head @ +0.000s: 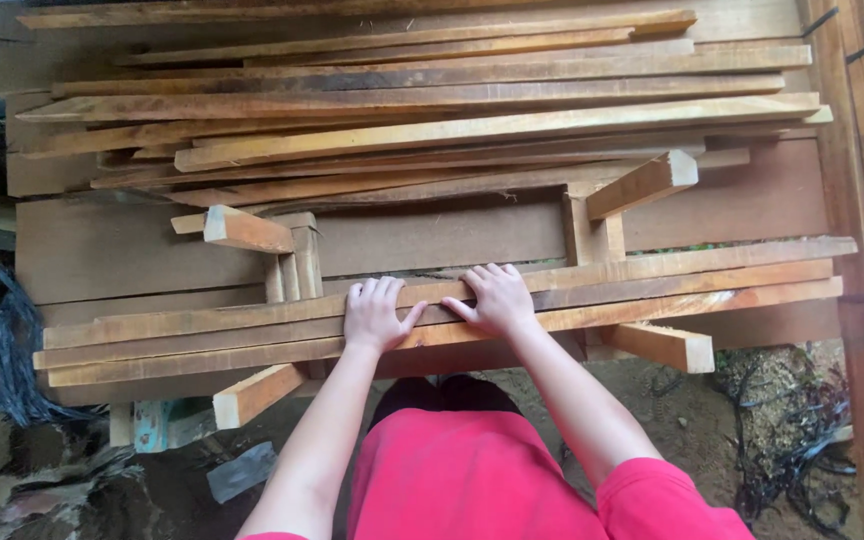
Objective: Sorting and arranging wooden planks on a workbench and into a frame.
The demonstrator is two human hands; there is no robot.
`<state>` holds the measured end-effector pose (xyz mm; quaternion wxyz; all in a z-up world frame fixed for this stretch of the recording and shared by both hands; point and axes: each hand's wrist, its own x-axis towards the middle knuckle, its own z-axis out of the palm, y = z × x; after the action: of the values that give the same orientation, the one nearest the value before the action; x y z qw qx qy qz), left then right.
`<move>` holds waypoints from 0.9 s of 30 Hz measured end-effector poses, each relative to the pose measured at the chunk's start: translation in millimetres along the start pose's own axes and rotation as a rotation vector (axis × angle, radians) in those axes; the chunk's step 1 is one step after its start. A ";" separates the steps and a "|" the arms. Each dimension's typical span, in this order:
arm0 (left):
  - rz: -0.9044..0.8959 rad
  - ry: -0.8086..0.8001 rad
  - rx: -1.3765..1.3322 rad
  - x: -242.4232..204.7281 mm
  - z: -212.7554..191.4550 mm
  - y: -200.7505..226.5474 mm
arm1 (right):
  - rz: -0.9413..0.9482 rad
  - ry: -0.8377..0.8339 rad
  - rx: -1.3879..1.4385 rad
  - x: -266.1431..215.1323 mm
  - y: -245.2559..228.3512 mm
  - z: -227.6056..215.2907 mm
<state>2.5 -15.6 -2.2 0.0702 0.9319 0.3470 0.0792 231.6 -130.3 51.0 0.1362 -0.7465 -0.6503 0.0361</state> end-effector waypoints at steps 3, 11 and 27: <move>0.001 0.004 0.001 -0.7 2.7 -0.8 | -0.004 0.010 -0.014 -0.5 0.3 1.3; -0.014 -0.008 -0.026 0.1 1.1 0.4 | -0.009 -0.013 0.009 1.1 -2.3 -4.6; -0.031 -0.017 -0.045 0.7 5.2 -0.1 | -0.032 0.019 -0.002 2.6 0.5 -1.9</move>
<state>4.0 -15.5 -7.3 0.0951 0.9251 0.3591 0.0779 232.9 -128.1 53.0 0.1421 -0.7366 -0.6608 0.0264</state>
